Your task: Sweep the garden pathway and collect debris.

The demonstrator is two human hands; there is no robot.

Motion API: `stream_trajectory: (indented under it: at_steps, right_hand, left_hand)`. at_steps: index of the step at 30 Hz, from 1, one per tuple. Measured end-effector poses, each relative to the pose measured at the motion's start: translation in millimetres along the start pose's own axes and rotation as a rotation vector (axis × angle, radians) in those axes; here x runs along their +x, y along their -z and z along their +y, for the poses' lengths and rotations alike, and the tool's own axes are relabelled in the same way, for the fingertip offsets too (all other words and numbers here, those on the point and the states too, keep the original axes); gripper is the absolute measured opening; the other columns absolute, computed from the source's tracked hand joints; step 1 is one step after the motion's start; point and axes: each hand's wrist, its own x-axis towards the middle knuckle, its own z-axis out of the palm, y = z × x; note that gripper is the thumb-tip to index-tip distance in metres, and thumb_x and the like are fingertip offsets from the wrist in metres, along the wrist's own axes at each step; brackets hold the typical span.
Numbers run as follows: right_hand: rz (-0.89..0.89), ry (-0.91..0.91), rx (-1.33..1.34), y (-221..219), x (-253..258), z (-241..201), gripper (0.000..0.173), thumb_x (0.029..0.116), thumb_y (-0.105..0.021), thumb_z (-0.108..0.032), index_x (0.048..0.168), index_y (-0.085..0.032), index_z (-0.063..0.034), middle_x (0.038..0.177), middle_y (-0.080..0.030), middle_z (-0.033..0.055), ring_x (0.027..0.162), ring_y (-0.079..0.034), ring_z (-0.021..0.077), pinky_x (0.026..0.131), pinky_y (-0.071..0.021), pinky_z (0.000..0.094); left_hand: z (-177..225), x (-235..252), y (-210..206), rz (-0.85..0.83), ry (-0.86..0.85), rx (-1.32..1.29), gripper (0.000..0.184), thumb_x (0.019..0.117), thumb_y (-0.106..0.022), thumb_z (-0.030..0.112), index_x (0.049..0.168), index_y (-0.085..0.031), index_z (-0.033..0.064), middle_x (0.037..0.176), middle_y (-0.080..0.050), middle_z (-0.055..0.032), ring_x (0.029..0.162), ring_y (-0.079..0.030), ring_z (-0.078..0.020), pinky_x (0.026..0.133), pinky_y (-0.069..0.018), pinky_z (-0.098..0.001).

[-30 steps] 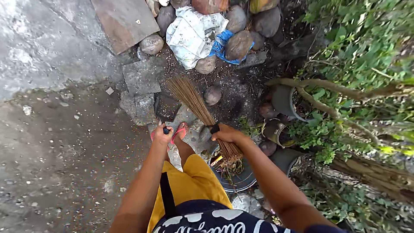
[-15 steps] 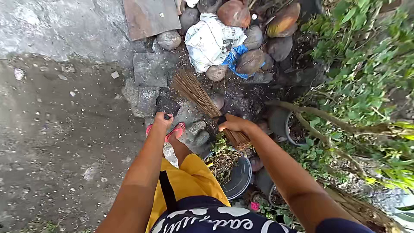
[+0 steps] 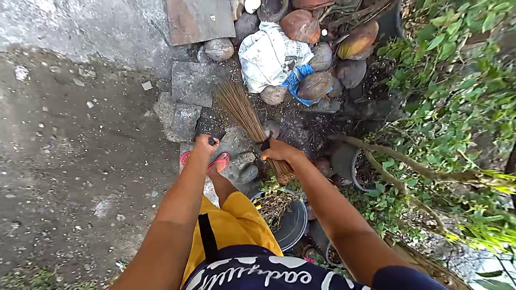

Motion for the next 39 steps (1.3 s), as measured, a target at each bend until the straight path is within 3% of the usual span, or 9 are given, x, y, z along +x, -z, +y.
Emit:
stream_trajectory:
  at_steps: [4,7,12,17,23,27,31,35,39]
  right_hand:
    - [-0.127,0.046,-0.048,-40.5,61.9,-15.7,0.065,0.0826,-0.08,-0.025,0.132,-0.054,0.0084,0.12,-0.064,0.0294,0.11,-0.064,0.0416,0.095,-0.0493,0.0632]
    - [-0.276,0.082,-0.038,-51.4,33.7,10.1,0.05,0.0882,-0.075,-0.018,0.129,-0.056,0.0034,0.112,-0.064,0.0226,0.101,-0.063,0.0319,0.09,-0.0499,0.0546]
    - [-0.187,0.021,0.013,-18.4,-39.8,34.3,0.071,0.0872,-0.077,-0.03,0.144,-0.043,-0.0037,0.121,-0.063,0.0232,0.109,-0.063,0.0351,0.095,-0.0493,0.0572]
    - [-0.013,0.019,0.039,-44.3,27.5,-8.5,0.094,0.0802,-0.082,-0.034,0.154,-0.031,-0.005,0.126,-0.062,0.0307,0.116,-0.061,0.0477,0.096,-0.0477,0.0691]
    - [-0.305,0.111,-0.001,-55.4,18.3,11.8,0.06,0.0874,-0.076,-0.02,0.138,-0.051,-0.0002,0.117,-0.064,0.0237,0.104,-0.064,0.0335,0.092,-0.0498,0.0559]
    - [-0.235,0.054,0.326,-32.0,-34.1,65.8,0.065,0.0869,-0.073,-0.024,0.143,-0.044,-0.0067,0.114,-0.064,0.0185,0.093,-0.067,0.027,0.083,-0.0573,0.0482]
    - [-0.107,0.033,0.522,-65.6,-0.9,37.3,0.057,0.0873,-0.074,-0.02,0.137,-0.052,-0.0016,0.113,-0.065,0.0202,0.097,-0.066,0.0275,0.089,-0.0544,0.048]
    - [-0.364,0.106,0.332,-101.0,39.8,13.7,0.055,0.0886,-0.072,-0.019,0.137,-0.051,-0.0028,0.111,-0.063,0.0179,0.093,-0.063,0.0238,0.086,-0.0526,0.0456]
    - [-0.422,0.096,0.435,-100.7,-9.1,69.7,0.067,0.0849,-0.074,-0.022,0.143,-0.044,-0.0061,0.114,-0.063,0.0182,0.092,-0.066,0.0266,0.082,-0.0563,0.048]
  left_hand:
    - [-3.5,3.7,4.4,-0.018,0.004,0.025,0.005,0.1007,-0.045,0.012,0.106,-0.046,0.011,0.078,-0.048,-0.0058,0.056,-0.048,-0.0131,0.051,-0.0452,-0.0242]
    - [-8.3,1.2,4.7,-0.022,0.015,0.058,0.003,0.1004,-0.045,0.012,0.103,-0.046,0.0109,0.077,-0.048,-0.0057,0.055,-0.047,-0.0128,0.051,-0.0442,-0.0237]
    - [-7.4,-3.8,5.9,-0.013,0.033,0.056,0.009,0.1013,-0.045,0.012,0.11,-0.046,0.0097,0.082,-0.049,-0.0068,0.058,-0.05,-0.0129,0.052,-0.0459,-0.0224]
    - [-14.8,3.7,4.5,0.003,0.02,0.08,0.01,0.1008,-0.045,0.011,0.111,-0.045,0.0099,0.082,-0.049,-0.0074,0.058,-0.049,-0.014,0.052,-0.0457,-0.0241]
    - [-19.3,0.3,8.4,0.01,0.034,0.102,0.011,0.1029,-0.045,0.014,0.114,-0.045,0.0098,0.082,-0.048,-0.0071,0.057,-0.049,-0.0134,0.051,-0.0462,-0.0238]
    - [-19.6,-0.7,8.1,-0.003,0.038,0.122,0.008,0.1031,-0.044,0.014,0.11,-0.046,0.0098,0.08,-0.048,-0.0068,0.057,-0.049,-0.0136,0.052,-0.0464,-0.0243]
    - [-23.1,-0.9,6.3,0.016,0.052,0.129,0.008,0.1037,-0.044,0.016,0.109,-0.046,0.01,0.078,-0.049,-0.0062,0.055,-0.048,-0.0127,0.05,-0.0456,-0.0236]
    - [-32.1,3.6,6.9,0.021,0.04,0.149,0.011,0.1022,-0.046,0.014,0.112,-0.047,0.0097,0.082,-0.049,-0.0072,0.057,-0.049,-0.0139,0.052,-0.0467,-0.0245]
    - [-32.0,5.1,19.1,-0.005,0.024,0.149,0.009,0.1004,-0.047,0.012,0.109,-0.046,0.0098,0.079,-0.049,-0.0065,0.056,-0.048,-0.0138,0.052,-0.0467,-0.0251]
